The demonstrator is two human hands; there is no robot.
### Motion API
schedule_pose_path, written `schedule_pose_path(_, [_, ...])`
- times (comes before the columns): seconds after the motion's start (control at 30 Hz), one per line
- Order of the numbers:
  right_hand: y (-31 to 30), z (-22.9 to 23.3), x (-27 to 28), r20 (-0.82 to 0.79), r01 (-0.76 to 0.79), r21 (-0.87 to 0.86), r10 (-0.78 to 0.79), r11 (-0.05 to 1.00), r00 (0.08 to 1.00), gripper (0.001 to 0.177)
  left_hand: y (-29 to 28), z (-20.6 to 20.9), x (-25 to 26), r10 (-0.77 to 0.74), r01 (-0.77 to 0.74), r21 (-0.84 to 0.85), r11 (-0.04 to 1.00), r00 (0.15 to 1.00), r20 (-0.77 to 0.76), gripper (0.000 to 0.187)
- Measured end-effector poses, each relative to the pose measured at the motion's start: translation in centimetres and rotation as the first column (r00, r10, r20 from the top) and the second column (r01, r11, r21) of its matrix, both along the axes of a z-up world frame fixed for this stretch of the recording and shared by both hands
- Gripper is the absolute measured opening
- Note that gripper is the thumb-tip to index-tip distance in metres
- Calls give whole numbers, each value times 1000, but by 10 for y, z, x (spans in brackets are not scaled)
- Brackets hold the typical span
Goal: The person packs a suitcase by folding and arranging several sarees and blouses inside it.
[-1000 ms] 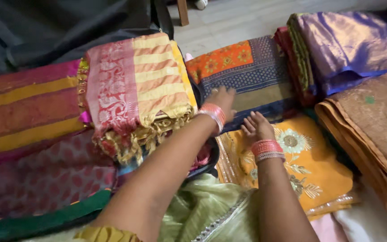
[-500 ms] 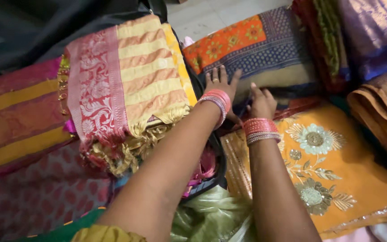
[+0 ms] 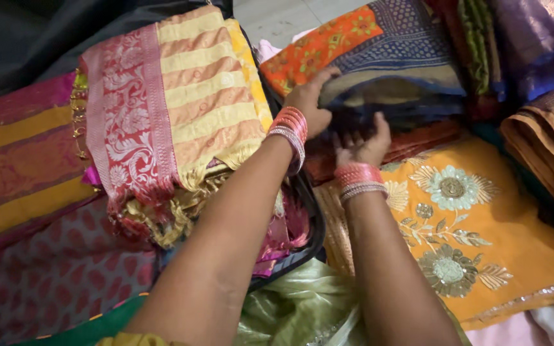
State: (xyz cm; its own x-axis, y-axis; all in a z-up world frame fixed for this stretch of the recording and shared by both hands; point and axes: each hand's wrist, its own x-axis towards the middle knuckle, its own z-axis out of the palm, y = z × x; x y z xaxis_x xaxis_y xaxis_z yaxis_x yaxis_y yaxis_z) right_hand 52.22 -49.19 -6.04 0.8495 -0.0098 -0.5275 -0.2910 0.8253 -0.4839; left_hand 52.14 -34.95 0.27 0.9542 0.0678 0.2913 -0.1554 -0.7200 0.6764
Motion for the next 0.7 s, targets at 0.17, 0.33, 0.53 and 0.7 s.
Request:
schedule_pose_path(0.17, [-14,-17,10,461,29,264,-152,964,874,53,-8,5,-15,-336,328,93,940,937,90,64])
schedule_pose_path(0.33, [-23,-64,48,262,-20,129,-15,991,965,46,-18,11,-23,-371,375,377,847,925,-86,64])
schedule_pose_path(0.53, [-49,-44,54,183,56,-225,-14,973,983,39,-22,26,-54,-372,338,287,896,926,70,58])
schedule_pose_path(0.7, [-70,-2,47,205,39,-565,95,824,974,40,-40,38,-74,-10,40,-307,951,995,101,36])
